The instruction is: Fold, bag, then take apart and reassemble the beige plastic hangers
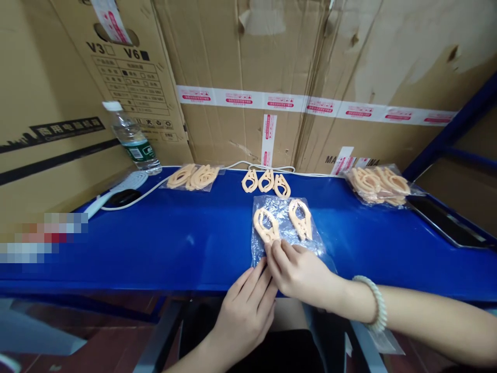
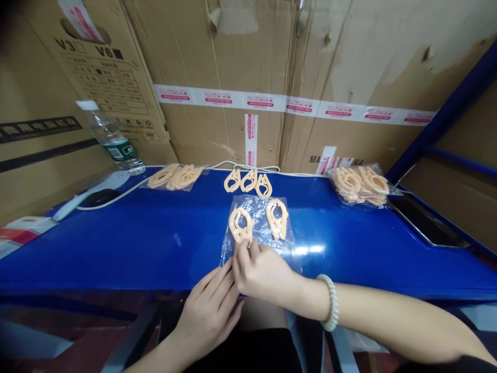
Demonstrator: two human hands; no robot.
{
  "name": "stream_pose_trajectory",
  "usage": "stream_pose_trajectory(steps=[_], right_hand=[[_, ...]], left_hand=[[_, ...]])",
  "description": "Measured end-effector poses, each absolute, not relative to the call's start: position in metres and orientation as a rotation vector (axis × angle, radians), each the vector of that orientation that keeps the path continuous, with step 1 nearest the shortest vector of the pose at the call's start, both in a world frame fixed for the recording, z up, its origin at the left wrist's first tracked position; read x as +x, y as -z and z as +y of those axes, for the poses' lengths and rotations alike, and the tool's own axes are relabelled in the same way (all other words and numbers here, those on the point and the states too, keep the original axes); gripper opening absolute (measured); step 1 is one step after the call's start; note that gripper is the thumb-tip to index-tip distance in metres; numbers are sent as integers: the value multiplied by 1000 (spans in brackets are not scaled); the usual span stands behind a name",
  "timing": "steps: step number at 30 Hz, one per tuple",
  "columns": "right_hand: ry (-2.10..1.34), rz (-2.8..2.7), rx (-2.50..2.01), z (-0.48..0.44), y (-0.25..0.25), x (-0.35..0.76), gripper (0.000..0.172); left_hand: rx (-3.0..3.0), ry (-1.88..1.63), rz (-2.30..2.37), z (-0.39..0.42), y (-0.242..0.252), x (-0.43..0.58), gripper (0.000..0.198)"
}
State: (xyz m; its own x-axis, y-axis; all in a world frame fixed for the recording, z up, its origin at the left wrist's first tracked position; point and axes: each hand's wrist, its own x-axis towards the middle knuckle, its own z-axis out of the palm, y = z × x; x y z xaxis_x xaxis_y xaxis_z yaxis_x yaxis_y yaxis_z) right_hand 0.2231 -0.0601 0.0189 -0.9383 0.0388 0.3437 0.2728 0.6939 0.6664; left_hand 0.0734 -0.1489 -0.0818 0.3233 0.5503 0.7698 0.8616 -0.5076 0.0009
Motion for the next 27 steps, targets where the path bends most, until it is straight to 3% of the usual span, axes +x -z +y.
stream_pose_trajectory(steps=[4, 8, 14, 19, 23, 27], right_hand=[[1135, -2607, -250, -49, -14, 212, 23], [925, -2739, -331, -42, -12, 207, 18], [627, -2728, -284, -37, -55, 217, 22], [616, -2661, -645, 52, -92, 216, 33], [480, -3004, -818, 135, -77, 210, 47], [455, -3037, -938, 169, -56, 213, 48]], left_hand=[[-2164, 1051, -1242, -148, 82, 73, 37], [-2179, 1007, -1237, -147, 79, 73, 44], [-2172, 975, -1231, -147, 80, 71, 51], [-2197, 868, -1280, -147, 78, 71, 56], [-2173, 824, -1280, -148, 76, 70, 55], [-2170, 788, -1275, -148, 76, 70, 56]])
